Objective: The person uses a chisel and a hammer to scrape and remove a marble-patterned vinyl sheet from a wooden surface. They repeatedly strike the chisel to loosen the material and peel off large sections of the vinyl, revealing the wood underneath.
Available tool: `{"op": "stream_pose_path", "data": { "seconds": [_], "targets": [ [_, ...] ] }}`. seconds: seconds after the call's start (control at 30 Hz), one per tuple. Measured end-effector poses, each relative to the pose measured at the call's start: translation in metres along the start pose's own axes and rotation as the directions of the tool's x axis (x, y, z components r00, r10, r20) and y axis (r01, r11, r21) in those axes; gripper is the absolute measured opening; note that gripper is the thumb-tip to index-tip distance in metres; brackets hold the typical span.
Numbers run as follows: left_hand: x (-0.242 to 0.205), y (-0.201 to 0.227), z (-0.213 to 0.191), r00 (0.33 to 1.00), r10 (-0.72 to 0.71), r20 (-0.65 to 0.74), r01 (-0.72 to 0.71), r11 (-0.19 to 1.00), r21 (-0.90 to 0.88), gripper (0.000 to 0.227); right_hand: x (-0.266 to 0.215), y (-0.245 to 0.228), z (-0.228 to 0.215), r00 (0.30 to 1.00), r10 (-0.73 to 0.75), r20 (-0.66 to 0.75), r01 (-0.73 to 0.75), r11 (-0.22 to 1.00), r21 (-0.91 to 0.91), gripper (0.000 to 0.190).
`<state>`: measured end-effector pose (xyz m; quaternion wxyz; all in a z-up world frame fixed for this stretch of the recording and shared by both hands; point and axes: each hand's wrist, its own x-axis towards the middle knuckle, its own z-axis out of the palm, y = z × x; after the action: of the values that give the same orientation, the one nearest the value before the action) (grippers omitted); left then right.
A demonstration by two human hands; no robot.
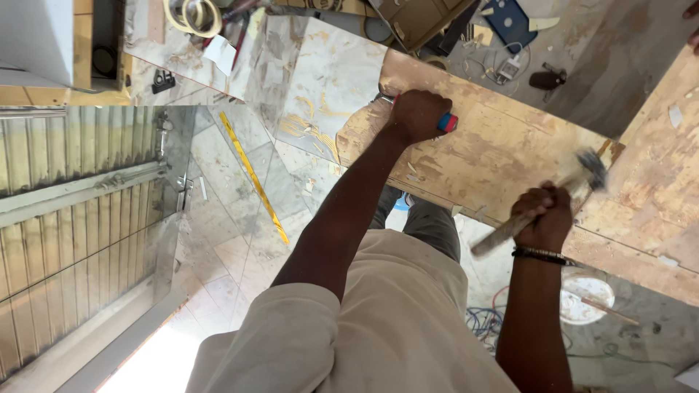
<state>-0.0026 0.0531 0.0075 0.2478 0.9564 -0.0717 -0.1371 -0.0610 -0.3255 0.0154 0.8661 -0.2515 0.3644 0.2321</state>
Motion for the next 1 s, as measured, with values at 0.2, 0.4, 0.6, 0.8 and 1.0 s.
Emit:
{"op": "stream_pose_path", "data": {
  "seconds": [0.2,0.4,0.6,0.8,1.0],
  "targets": [
    [-0.005,0.000,0.007,1.000,-0.016,0.009,0.016,1.000,-0.007,0.035,-0.011,0.125,0.021,0.927,0.375,0.013,-0.367,0.913,-0.177,0.027],
    [0.003,-0.005,0.008,1.000,0.022,-0.010,-0.022,0.999,-0.038,0.037,-0.028,0.040,0.056,0.973,0.228,0.020,-0.209,0.919,-0.334,0.027],
    [-0.009,-0.005,-0.015,0.996,0.086,0.025,-0.085,0.995,-0.050,0.028,-0.051,-0.012,-0.006,0.981,0.192,-0.041,-0.196,0.955,-0.221,0.029],
    [-0.028,-0.003,-0.049,0.985,0.173,-0.023,-0.174,0.983,-0.050,0.033,-0.063,-0.009,-0.012,0.977,0.192,-0.098,-0.210,0.949,-0.233,0.024],
    [-0.040,0.000,-0.064,0.989,0.144,-0.036,-0.147,0.987,-0.072,0.026,-0.068,-0.004,0.017,0.981,0.170,-0.091,-0.192,0.919,-0.346,0.025]
  ]
}}
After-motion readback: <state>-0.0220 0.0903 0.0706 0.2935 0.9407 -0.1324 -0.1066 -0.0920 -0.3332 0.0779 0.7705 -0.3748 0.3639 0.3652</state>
